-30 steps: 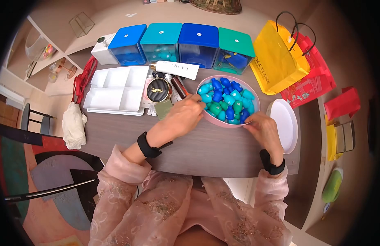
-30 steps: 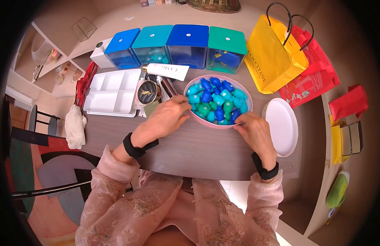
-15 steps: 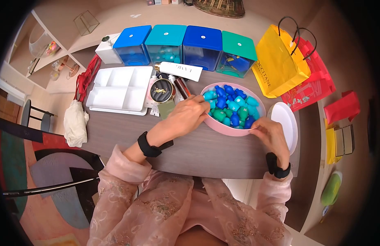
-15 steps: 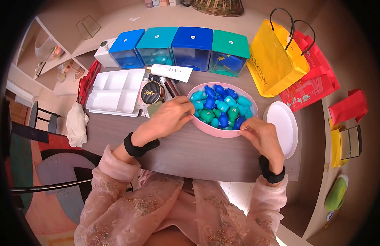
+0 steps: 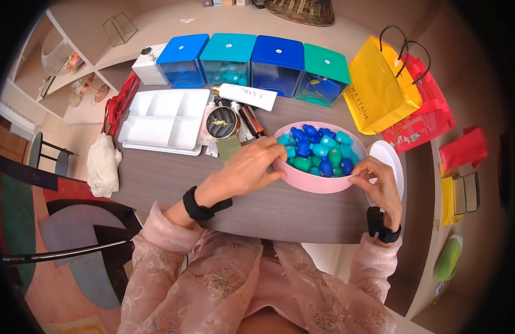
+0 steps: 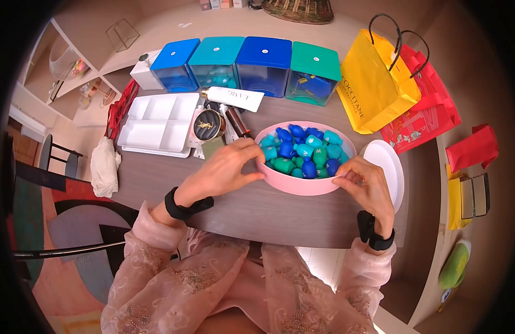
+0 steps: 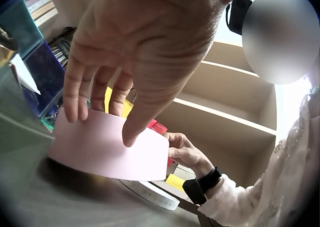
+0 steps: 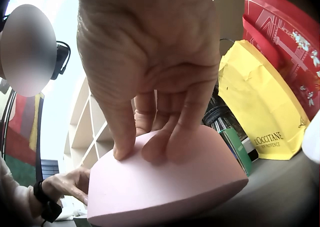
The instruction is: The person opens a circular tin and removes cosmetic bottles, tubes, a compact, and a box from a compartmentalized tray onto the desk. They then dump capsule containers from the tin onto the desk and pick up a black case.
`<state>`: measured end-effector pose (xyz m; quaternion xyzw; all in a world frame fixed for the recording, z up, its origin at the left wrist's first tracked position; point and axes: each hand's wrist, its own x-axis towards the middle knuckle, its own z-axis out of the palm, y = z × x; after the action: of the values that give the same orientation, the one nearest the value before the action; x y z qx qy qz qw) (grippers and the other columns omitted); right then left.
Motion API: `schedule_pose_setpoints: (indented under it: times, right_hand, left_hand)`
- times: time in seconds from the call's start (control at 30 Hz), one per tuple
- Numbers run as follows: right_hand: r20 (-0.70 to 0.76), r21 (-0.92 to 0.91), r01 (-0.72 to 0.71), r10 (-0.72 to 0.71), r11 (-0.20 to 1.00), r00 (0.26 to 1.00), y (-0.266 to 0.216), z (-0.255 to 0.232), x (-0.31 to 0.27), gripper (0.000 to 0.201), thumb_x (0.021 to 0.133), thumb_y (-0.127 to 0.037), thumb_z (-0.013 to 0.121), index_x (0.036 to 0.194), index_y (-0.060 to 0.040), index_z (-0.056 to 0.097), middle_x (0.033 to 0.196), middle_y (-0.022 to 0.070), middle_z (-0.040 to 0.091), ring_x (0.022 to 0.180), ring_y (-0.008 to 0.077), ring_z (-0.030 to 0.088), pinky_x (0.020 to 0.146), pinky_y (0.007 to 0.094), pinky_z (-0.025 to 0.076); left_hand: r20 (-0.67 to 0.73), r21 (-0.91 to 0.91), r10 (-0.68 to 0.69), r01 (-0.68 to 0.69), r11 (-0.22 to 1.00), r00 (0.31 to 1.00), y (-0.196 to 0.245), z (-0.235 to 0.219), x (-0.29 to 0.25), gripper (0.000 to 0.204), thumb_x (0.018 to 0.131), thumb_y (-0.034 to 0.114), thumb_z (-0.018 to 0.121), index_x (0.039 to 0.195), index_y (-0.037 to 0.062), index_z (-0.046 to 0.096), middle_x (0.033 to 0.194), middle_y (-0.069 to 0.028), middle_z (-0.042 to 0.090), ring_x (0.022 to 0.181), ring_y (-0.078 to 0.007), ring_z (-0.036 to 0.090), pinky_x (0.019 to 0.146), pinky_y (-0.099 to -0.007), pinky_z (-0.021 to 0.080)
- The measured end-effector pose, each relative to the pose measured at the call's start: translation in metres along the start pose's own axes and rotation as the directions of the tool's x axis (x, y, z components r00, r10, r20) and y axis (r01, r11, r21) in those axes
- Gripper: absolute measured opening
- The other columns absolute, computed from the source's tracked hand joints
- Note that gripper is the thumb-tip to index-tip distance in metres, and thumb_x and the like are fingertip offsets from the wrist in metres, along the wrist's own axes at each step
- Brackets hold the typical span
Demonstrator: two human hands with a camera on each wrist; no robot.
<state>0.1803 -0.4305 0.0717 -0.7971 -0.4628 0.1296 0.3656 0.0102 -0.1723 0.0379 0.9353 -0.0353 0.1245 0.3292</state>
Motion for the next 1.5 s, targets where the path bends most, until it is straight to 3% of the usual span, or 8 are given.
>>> schedule_pose_setpoints:
  times: [0.27,0.53,1.0,1.07,1.2,1.3,1.37,1.5]
  right_hand:
    - [-0.010,-0.020,0.040,-0.040,0.999,0.999,-0.007,-0.014,0.017,0.016,0.071,-0.004,0.076,0.080,-0.0022,0.063,0.077,0.0030,0.063,0.064,0.0113,0.057,0.059,0.0232,0.044]
    - [0.057,-0.054,0.072,-0.069,0.996,0.996,-0.013,-0.024,0.038,0.017,0.071,-0.004,0.076,0.081,-0.0026,0.062,0.075,0.0028,0.060,0.061,0.0108,0.053,0.058,0.0238,0.041]
    - [0.098,-0.079,0.103,-0.095,0.992,0.991,-0.019,-0.029,0.053,0.018,0.070,-0.004,0.077,0.083,-0.0025,0.063,0.074,0.0024,0.059,0.061,0.0102,0.052,0.057,0.0244,0.040]
    - [0.134,-0.091,0.043,-0.030,0.995,0.990,-0.019,-0.031,0.053,0.016,0.072,-0.006,0.075,0.081,-0.0053,0.062,0.080,-0.0010,0.062,0.071,0.0093,0.056,0.061,0.0226,0.042]
    - [0.134,-0.108,0.041,-0.027,0.993,0.991,-0.016,-0.032,0.053,0.016,0.072,-0.006,0.075,0.081,-0.0051,0.063,0.080,-0.0008,0.062,0.071,0.0095,0.057,0.061,0.0224,0.042]
    - [0.122,-0.096,0.028,-0.016,0.995,0.992,-0.014,-0.030,0.054,0.016,0.072,-0.005,0.075,0.082,-0.0050,0.063,0.080,-0.0006,0.062,0.071,0.0092,0.057,0.060,0.0220,0.043]
    - [0.083,-0.057,0.068,-0.063,0.996,0.995,-0.013,-0.028,0.054,0.016,0.071,-0.003,0.077,0.082,-0.0028,0.064,0.075,0.0003,0.060,0.062,0.0084,0.052,0.056,0.0226,0.040]
    - [0.104,0.004,0.001,-0.002,1.000,0.995,-0.001,-0.026,0.059,0.017,0.072,-0.002,0.076,0.085,-0.0028,0.065,0.082,-0.0001,0.062,0.067,0.0077,0.053,0.060,0.0217,0.043]
  left_hand:
    - [-0.091,0.112,0.016,-0.006,0.994,0.996,0.005,0.018,-0.003,0.038,0.066,0.016,0.078,0.092,0.0064,0.052,0.093,-0.0100,0.053,0.091,-0.0284,0.056,0.074,-0.0380,0.048]
    - [-0.158,0.378,0.132,-0.064,0.924,0.978,0.013,0.031,-0.004,0.045,0.062,0.022,0.079,0.089,0.0032,0.049,0.089,-0.0096,0.051,0.085,-0.0244,0.055,0.062,-0.0336,0.050]
    - [-0.215,0.338,0.124,-0.045,0.940,0.969,0.013,0.039,-0.006,0.043,0.064,0.022,0.078,0.088,0.0025,0.048,0.086,-0.0103,0.048,0.083,-0.0259,0.054,0.057,-0.0352,0.050]
    - [-0.217,0.332,0.119,-0.041,0.942,0.969,0.012,0.040,-0.006,0.043,0.064,0.021,0.078,0.088,0.0025,0.048,0.086,-0.0104,0.048,0.083,-0.0260,0.054,0.057,-0.0354,0.050]
    - [-0.241,0.316,0.137,-0.056,0.947,0.961,0.010,0.041,-0.005,0.042,0.063,0.020,0.078,0.089,0.0020,0.049,0.086,-0.0107,0.049,0.082,-0.0263,0.054,0.057,-0.0352,0.051]
    - [-0.259,0.313,0.150,-0.064,0.947,0.954,0.010,0.041,-0.005,0.042,0.063,0.020,0.078,0.088,0.0016,0.050,0.086,-0.0107,0.049,0.082,-0.0262,0.055,0.056,-0.0349,0.051]
    - [-0.260,0.318,0.152,-0.064,0.946,0.954,0.011,0.040,-0.006,0.042,0.062,0.020,0.078,0.088,0.0014,0.051,0.085,-0.0106,0.050,0.081,-0.0260,0.055,0.055,-0.0347,0.051]
    - [-0.288,0.326,0.165,-0.065,0.943,0.943,0.015,0.038,-0.007,0.041,0.061,0.020,0.078,0.086,0.0016,0.051,0.083,-0.0100,0.050,0.077,-0.0259,0.056,0.054,-0.0345,0.050]
